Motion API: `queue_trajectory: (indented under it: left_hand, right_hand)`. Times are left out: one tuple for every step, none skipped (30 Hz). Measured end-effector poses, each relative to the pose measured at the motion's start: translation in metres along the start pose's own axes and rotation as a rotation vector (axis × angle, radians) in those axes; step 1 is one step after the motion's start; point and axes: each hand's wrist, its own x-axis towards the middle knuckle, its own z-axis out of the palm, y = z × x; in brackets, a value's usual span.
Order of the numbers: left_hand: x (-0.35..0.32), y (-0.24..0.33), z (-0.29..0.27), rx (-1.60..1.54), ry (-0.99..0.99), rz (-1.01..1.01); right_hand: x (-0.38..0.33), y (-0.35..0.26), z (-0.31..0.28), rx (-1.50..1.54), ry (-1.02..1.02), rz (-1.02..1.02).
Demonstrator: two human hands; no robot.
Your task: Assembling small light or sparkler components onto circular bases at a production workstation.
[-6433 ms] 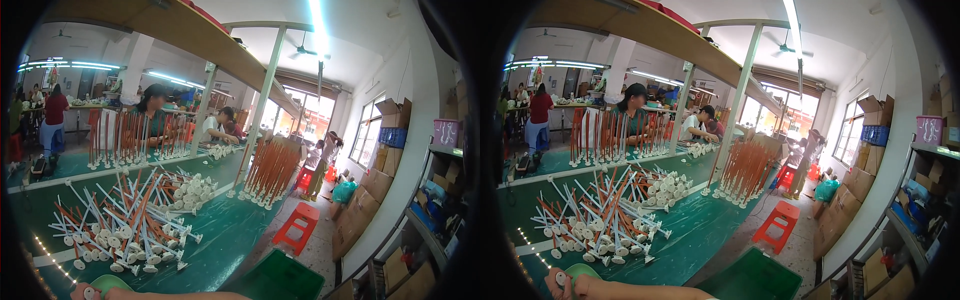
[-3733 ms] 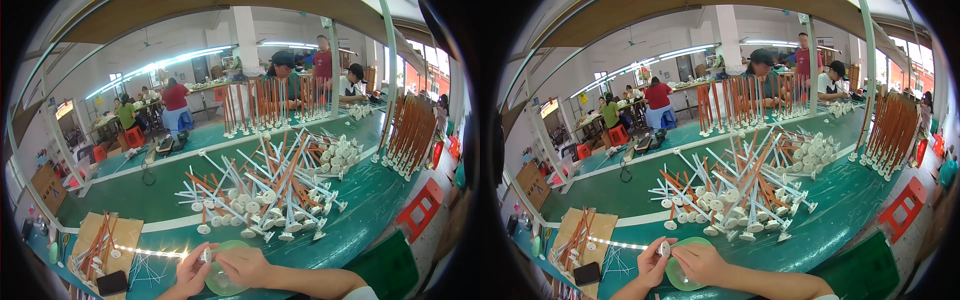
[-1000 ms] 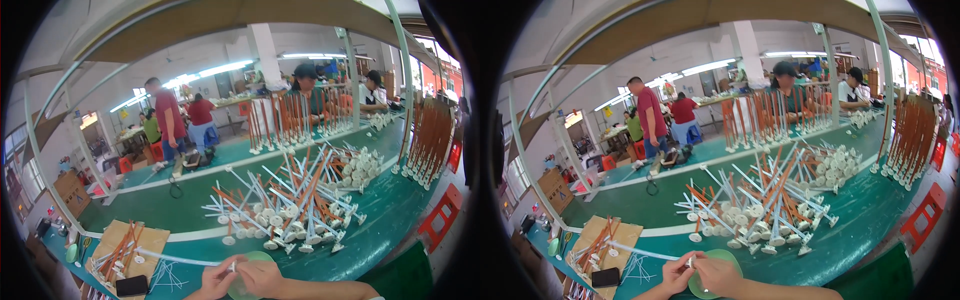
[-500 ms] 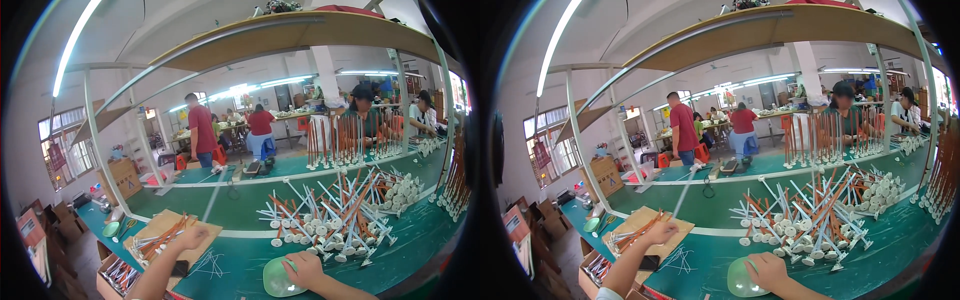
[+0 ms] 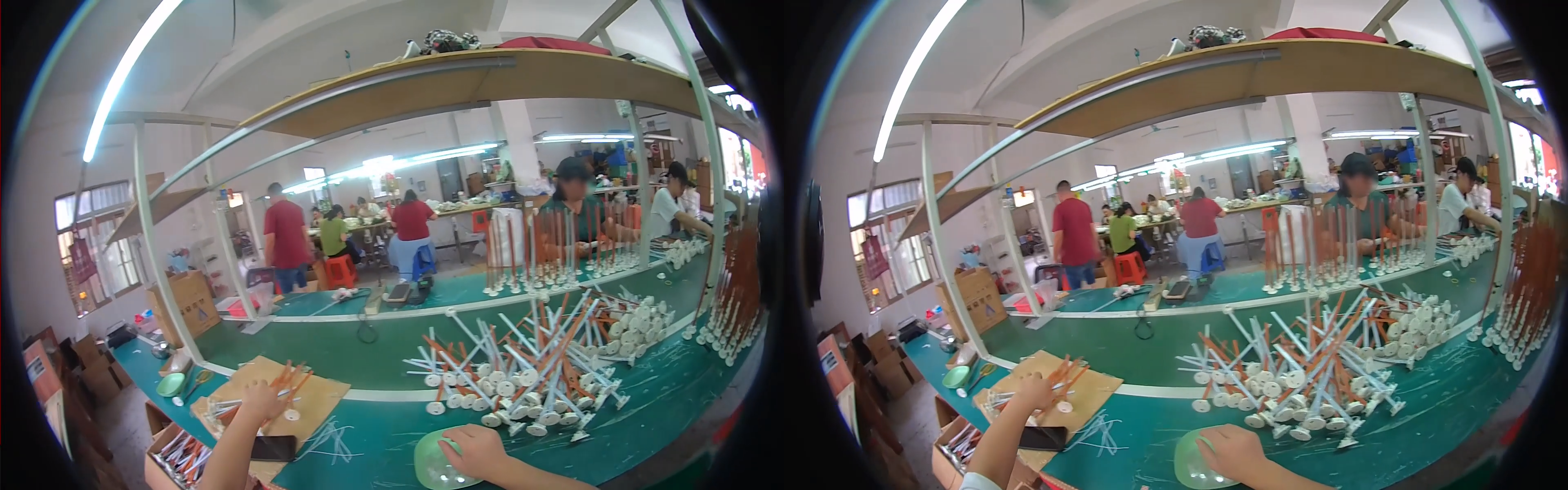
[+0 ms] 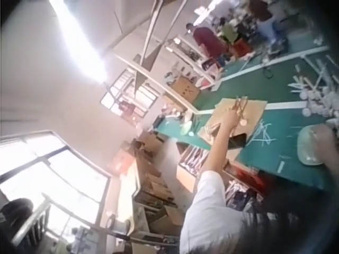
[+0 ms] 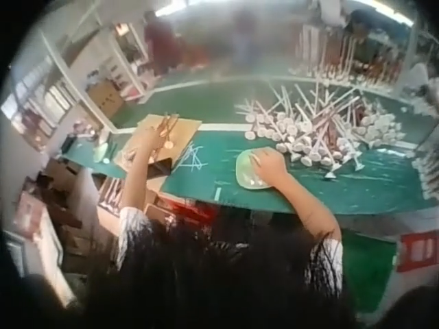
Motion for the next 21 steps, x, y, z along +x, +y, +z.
queue_trajectory:
  left_hand:
    - [0.005, 0.017, -0.009, -0.026, 0.003, 0.021]
    - [0.010, 0.036, -0.015, -0.230, 0.025, 0.053]
    - [0.013, 0.056, -0.022, -0.433, 0.043, 0.084]
    - [0.013, 0.088, -0.031, -0.576, 0.109, 0.073]
    - [0.012, 0.121, -0.035, -0.606, 0.109, 0.088]
    - [0.010, 0.153, -0.040, -0.886, 0.233, 0.153]
    - [0.007, 0.182, -0.046, -1.162, 0.357, 0.212]
    - [0.005, 0.209, -0.056, -1.234, 0.361, 0.240]
    - [0.002, 0.231, -0.064, -1.303, 0.362, 0.263]
    - [0.003, 0.249, -0.059, -1.323, 0.361, 0.266]
    - [0.004, 0.267, -0.047, -1.454, 0.300, 0.239]
    - [0.003, 0.282, -0.036, -1.584, 0.232, 0.216]
    - [-0.001, 0.288, -0.026, -1.600, 0.232, 0.215]
    - [-0.004, 0.293, -0.016, -1.589, 0.216, 0.214]
    - [-0.004, 0.296, -0.013, -1.577, 0.198, 0.214]
    - [-0.006, 0.298, -0.012, -1.583, 0.160, 0.190]
    - [-0.006, 0.298, -0.006, -1.593, 0.148, 0.189]
    - [-0.004, 0.298, 0.000, -1.638, 0.137, 0.172]
    - [-0.004, 0.299, 0.005, -1.682, 0.126, 0.155]
    - [-0.005, 0.298, 0.001, -1.663, 0.106, 0.161]
    - [-0.004, 0.298, -0.001, -1.675, 0.099, 0.171]
  right_hand:
    - [0.001, 0.001, 0.003, 0.000, -0.010, -0.028]
    - [0.000, 0.003, 0.005, -0.004, -0.025, -0.056]
    - [0.000, 0.003, 0.009, 0.010, -0.020, -0.060]
    - [-0.001, 0.003, 0.011, 0.022, -0.016, -0.064]
    - [-0.001, 0.003, 0.011, -0.009, -0.027, -0.057]
    - [-0.001, 0.003, 0.012, 0.013, -0.026, -0.063]
    - [-0.001, 0.002, 0.013, 0.041, -0.025, -0.070]
    - [-0.002, 0.003, 0.013, 0.017, -0.031, -0.068]
    - [-0.004, 0.004, 0.014, 0.028, -0.055, -0.069]
    - [-0.005, 0.005, 0.015, 0.039, -0.080, -0.068]
    - [-0.003, 0.003, 0.014, 0.026, -0.093, -0.073]
    - [-0.003, 0.001, 0.011, 0.028, -0.114, -0.059]
    - [-0.002, -0.001, 0.009, 0.030, -0.134, -0.044]
    - [-0.004, -0.002, 0.009, 0.015, -0.140, -0.040]
    - [-0.006, -0.001, 0.010, -0.013, -0.158, -0.049]
    - [-0.008, 0.002, 0.009, -0.039, -0.175, -0.058]
    - [-0.009, 0.000, 0.008, -0.045, -0.185, -0.048]
    - [-0.007, -0.001, 0.006, -0.043, -0.205, -0.065]
    - [-0.007, -0.002, 0.006, -0.042, -0.224, -0.082]
    - [-0.008, -0.001, 0.007, -0.055, -0.228, -0.073]
    - [-0.008, 0.000, 0.009, -0.059, -0.220, -0.078]
